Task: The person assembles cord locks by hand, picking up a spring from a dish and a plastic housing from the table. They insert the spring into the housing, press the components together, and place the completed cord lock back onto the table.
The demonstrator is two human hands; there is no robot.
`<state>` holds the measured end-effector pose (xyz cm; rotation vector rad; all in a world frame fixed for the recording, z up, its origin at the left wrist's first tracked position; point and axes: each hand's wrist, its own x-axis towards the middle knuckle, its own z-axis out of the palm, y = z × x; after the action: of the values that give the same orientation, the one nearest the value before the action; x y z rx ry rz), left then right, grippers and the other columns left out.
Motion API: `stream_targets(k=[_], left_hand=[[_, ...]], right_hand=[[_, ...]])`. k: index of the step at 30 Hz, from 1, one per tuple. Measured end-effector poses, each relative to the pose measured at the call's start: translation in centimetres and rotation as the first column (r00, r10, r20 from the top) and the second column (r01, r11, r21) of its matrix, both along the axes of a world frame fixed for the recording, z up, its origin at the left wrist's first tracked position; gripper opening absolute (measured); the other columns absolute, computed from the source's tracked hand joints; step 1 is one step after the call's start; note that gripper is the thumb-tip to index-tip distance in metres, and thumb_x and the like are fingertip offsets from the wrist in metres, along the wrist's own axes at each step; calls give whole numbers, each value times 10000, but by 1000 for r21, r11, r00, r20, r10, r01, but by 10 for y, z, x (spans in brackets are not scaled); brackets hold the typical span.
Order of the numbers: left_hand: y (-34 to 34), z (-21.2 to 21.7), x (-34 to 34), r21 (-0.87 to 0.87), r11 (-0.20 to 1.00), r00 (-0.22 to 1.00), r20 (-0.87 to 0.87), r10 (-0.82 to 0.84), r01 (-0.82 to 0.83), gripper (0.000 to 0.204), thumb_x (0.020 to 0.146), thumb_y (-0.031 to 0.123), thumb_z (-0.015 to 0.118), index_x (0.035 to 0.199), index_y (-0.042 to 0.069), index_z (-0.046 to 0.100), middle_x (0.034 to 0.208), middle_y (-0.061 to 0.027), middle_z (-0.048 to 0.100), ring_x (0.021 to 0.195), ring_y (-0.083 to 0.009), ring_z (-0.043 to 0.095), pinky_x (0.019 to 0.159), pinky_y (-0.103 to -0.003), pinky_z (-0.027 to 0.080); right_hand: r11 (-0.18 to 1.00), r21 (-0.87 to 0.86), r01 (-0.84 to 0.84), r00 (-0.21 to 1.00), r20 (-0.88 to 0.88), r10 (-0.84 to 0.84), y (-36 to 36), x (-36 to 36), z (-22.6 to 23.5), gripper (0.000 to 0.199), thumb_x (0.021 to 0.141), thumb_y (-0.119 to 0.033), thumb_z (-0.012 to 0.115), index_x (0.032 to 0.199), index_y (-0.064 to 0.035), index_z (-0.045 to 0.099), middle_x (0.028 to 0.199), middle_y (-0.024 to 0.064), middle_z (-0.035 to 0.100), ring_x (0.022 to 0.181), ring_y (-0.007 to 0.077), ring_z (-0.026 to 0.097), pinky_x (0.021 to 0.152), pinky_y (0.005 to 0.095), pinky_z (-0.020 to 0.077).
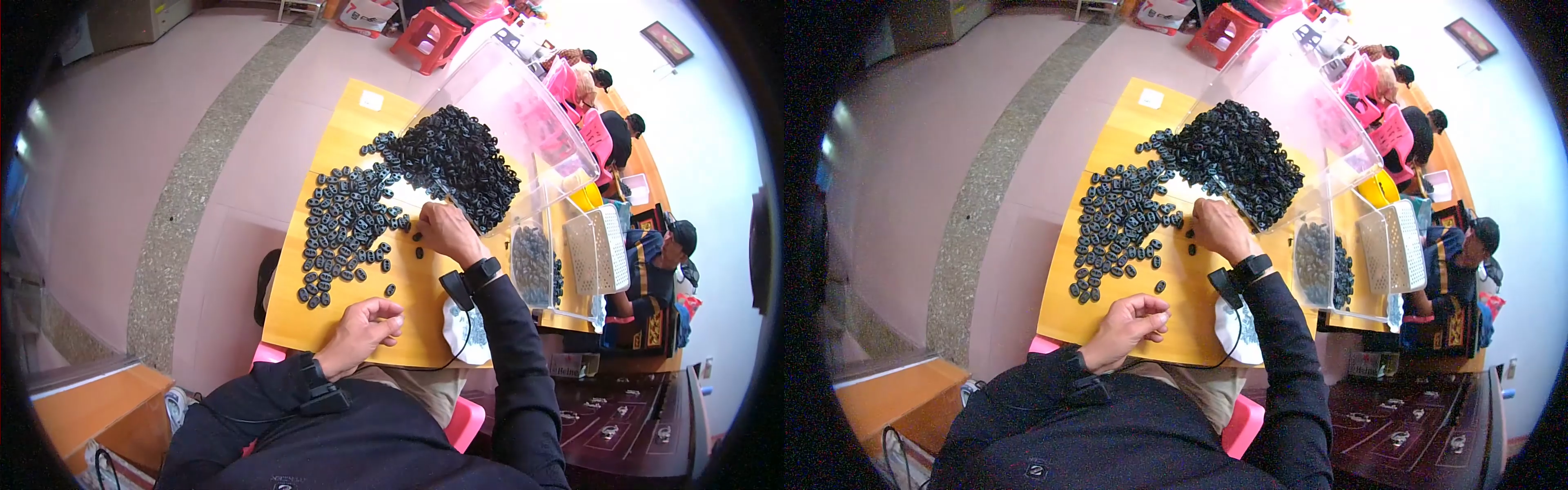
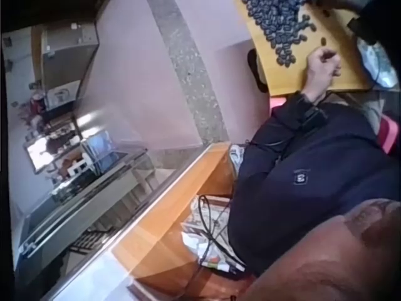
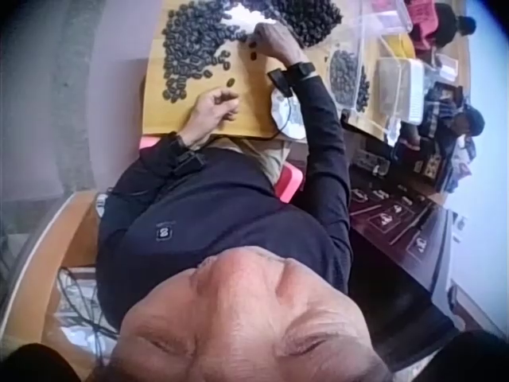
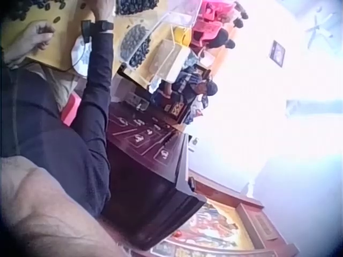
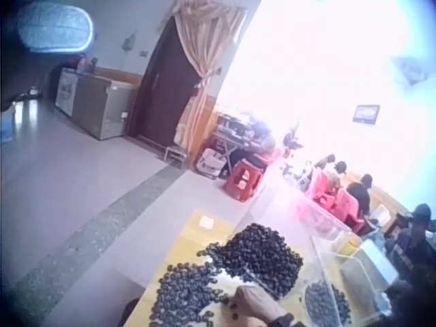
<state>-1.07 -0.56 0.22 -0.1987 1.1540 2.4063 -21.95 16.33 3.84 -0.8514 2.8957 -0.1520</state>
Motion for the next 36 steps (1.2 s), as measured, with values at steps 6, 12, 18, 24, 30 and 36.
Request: stream_targets(k=[6, 12, 18, 24, 30, 36], left_hand=[[2, -4, 2, -23, 1000, 1000, -27, -12, 11, 217, 909, 120, 627, 1078, -10, 582, 924, -33, 612, 796, -88, 594, 696, -241, 519], [2, -5, 4, -43, 999, 999, -46, -27, 25, 232, 911, 135, 630, 1084, -12, 580, 928, -39, 616, 801, -90, 596, 701, -244, 518], [3, -6, 5, -29, 999, 998, -62, -18, 16, 240, 911, 135, 628, 1089, -20, 585, 945, -47, 621, 795, -90, 598, 688, -242, 522], [3, -4, 7, -51, 999, 997, -79, -20, 16, 233, 908, 132, 629, 1076, -23, 589, 938, -48, 623, 788, -92, 597, 681, -243, 520], [4, -6, 7, -76, 997, 994, -111, -1, -8, 214, 906, 134, 633, 1049, -19, 589, 912, -45, 622, 779, -94, 594, 686, -246, 511], [4, -6, 6, -98, 994, 985, -170, 23, -40, 200, 906, 126, 628, 1041, -19, 597, 898, -43, 628, 759, -88, 600, 661, -239, 523]], right_hand=[[991, -119, -58, 998, 9, 60, -10, 4, 9, 215, 800, -99, 559, 973, -15, 654, 792, 194, 640, 779, 363, 625, 702, 430, 489], [979, -66, -195, 980, -53, 192, -20, 7, 9, 315, 798, -68, 537, 1098, -39, 629, 865, 164, 632, 793, 350, 617, 708, 427, 484], [956, 30, -291, 953, -81, 293, -15, 6, 9, 240, 791, -51, 528, 1004, -28, 635, 781, 148, 593, 758, 336, 609, 685, 423, 482], [967, 45, -250, 965, -72, 252, -6, 22, 9, 179, 808, -49, 517, 939, -9, 632, 778, 152, 590, 755, 343, 605, 681, 423, 480], [966, 84, -244, 964, -84, 251, -2, 51, 11, 108, 800, -40, 500, 858, -2, 583, 803, 158, 585, 792, 341, 612, 693, 425, 494], [960, 47, -276, 957, -75, 279, -4, 82, 12, 145, 801, -60, 512, 913, -53, 604, 836, 120, 589, 839, 317, 609, 716, 406, 495]])
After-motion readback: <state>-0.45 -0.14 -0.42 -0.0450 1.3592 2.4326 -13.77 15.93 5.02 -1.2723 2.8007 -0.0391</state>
